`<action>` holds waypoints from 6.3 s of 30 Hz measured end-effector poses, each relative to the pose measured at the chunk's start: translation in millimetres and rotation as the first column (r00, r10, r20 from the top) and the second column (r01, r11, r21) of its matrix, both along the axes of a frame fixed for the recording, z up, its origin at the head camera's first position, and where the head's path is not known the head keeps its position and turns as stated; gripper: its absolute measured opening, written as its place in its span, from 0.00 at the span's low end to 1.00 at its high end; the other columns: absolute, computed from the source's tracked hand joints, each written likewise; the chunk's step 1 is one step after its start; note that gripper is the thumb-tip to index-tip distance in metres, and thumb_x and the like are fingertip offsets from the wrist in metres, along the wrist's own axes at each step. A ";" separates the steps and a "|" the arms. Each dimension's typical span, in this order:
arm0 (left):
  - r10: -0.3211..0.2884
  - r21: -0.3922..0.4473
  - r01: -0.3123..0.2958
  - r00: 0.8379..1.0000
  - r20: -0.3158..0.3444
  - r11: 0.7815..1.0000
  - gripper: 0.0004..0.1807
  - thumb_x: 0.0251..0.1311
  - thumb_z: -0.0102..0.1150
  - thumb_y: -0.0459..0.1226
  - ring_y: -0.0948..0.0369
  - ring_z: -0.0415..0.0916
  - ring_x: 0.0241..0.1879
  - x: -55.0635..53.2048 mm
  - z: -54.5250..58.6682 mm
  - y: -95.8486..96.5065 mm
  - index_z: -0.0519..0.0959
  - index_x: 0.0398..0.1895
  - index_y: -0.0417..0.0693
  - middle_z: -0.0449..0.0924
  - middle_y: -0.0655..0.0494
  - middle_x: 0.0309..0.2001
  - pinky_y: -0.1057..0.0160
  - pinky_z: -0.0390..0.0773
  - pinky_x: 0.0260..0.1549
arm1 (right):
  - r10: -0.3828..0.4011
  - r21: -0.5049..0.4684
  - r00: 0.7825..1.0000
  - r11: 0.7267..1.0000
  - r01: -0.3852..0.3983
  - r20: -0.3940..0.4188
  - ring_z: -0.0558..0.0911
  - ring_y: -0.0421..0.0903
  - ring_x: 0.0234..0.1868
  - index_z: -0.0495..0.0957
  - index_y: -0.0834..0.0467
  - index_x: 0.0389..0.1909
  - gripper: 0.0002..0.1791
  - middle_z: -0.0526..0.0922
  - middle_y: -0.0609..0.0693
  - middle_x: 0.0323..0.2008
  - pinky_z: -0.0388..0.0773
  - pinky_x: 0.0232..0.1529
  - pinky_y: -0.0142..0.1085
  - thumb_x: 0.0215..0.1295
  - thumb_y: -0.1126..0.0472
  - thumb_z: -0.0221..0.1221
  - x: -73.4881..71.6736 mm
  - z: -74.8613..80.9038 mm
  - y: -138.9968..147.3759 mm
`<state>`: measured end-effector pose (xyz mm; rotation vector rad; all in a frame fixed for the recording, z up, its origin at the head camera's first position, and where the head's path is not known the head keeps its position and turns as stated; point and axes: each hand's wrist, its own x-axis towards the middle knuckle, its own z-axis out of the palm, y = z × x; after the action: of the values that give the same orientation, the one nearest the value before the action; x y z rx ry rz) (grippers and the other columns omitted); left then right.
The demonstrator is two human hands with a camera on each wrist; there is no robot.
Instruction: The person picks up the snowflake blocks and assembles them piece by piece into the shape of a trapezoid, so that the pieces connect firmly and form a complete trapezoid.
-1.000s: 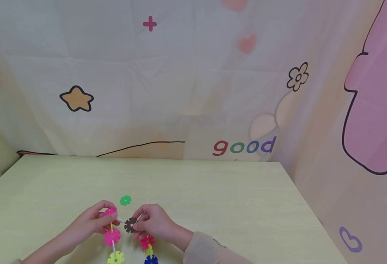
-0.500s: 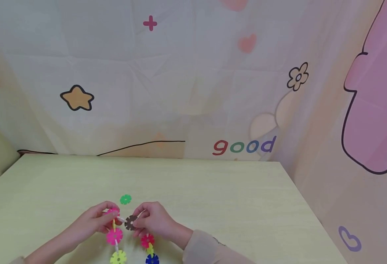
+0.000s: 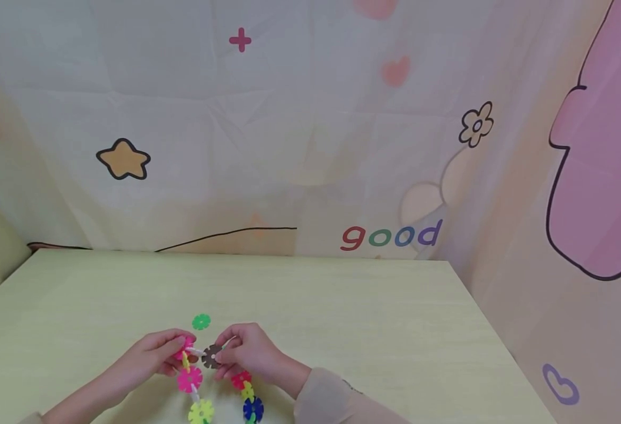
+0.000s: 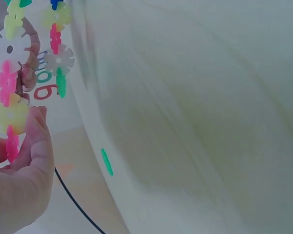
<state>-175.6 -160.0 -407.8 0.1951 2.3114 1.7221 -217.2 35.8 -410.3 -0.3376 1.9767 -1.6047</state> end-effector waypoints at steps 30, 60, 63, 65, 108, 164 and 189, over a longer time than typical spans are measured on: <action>-0.406 0.248 0.419 0.908 -0.103 0.873 0.25 0.62 0.44 0.32 0.64 0.75 0.40 16.2 1.8 -16.9 0.55 0.62 0.38 0.75 0.55 0.40 0.66 0.73 0.42 | 0.062 -0.120 0.969 0.988 -0.093 -0.240 0.81 0.55 0.22 0.70 0.66 0.33 0.07 0.77 0.62 0.22 0.77 0.23 0.28 0.53 0.73 0.55 51.4 15.0 5.5; -0.123 -0.052 0.117 0.984 -0.126 0.992 0.33 0.57 0.53 0.41 0.66 0.72 0.25 13.2 0.6 -1.8 0.56 0.61 0.33 0.76 0.50 0.27 0.68 0.71 0.27 | -0.124 -0.169 0.978 0.981 0.095 -0.168 0.81 0.54 0.20 0.70 0.69 0.30 0.05 0.78 0.56 0.21 0.78 0.22 0.32 0.51 0.76 0.54 44.9 8.3 -8.4; -0.121 -0.056 0.115 0.983 -0.135 0.992 0.32 0.57 0.53 0.41 0.66 0.72 0.25 12.4 0.9 -1.3 0.57 0.60 0.33 0.76 0.49 0.28 0.68 0.72 0.27 | -0.144 -0.175 0.976 0.978 0.115 -0.166 0.81 0.56 0.21 0.70 0.70 0.31 0.06 0.77 0.56 0.21 0.78 0.21 0.31 0.51 0.77 0.54 43.2 6.7 -10.8; -0.120 -0.053 0.113 0.983 -0.141 0.992 0.32 0.57 0.53 0.41 0.66 0.72 0.25 12.2 1.4 -1.0 0.58 0.60 0.32 0.75 0.49 0.28 0.68 0.72 0.26 | -0.152 -0.179 0.974 0.976 0.121 -0.167 0.81 0.56 0.21 0.69 0.71 0.31 0.05 0.77 0.56 0.21 0.77 0.20 0.31 0.51 0.78 0.54 41.9 5.9 -12.4; -0.446 -0.026 0.445 0.895 -0.032 0.895 0.15 0.59 0.52 0.39 0.66 0.76 0.35 29.3 -0.4 -38.9 0.75 0.48 0.43 0.79 0.54 0.43 0.73 0.73 0.36 | 0.362 0.449 0.842 0.878 -0.165 -0.400 0.75 0.38 0.29 0.77 0.58 0.36 0.11 0.79 0.46 0.29 0.72 0.29 0.26 0.52 0.61 0.62 -48.5 13.1 -20.8; -0.377 -0.086 0.369 0.920 -0.105 0.925 0.19 0.59 0.52 0.41 0.64 0.77 0.28 -10.2 3.9 -23.2 0.73 0.49 0.38 0.79 0.44 0.31 0.67 0.77 0.33 | 0.170 0.216 0.890 0.973 -0.084 -0.422 0.80 0.52 0.26 0.72 0.64 0.32 0.05 0.73 0.51 0.24 0.78 0.29 0.40 0.54 0.71 0.56 -43.7 11.6 26.8; -0.369 -0.024 0.369 0.929 -0.023 0.929 0.20 0.59 0.51 0.42 0.57 0.77 0.31 -20.9 7.4 -12.7 0.72 0.50 0.37 0.79 0.47 0.38 0.66 0.77 0.34 | 0.142 0.158 0.883 0.984 -0.078 -0.448 0.71 0.35 0.22 0.73 0.62 0.29 0.04 0.77 0.51 0.25 0.72 0.26 0.23 0.53 0.69 0.58 5.9 8.8 26.3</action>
<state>-196.6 -172.7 -400.3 0.6114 2.1359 1.5129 -211.3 62.1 -401.5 -0.8253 2.3497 -1.3974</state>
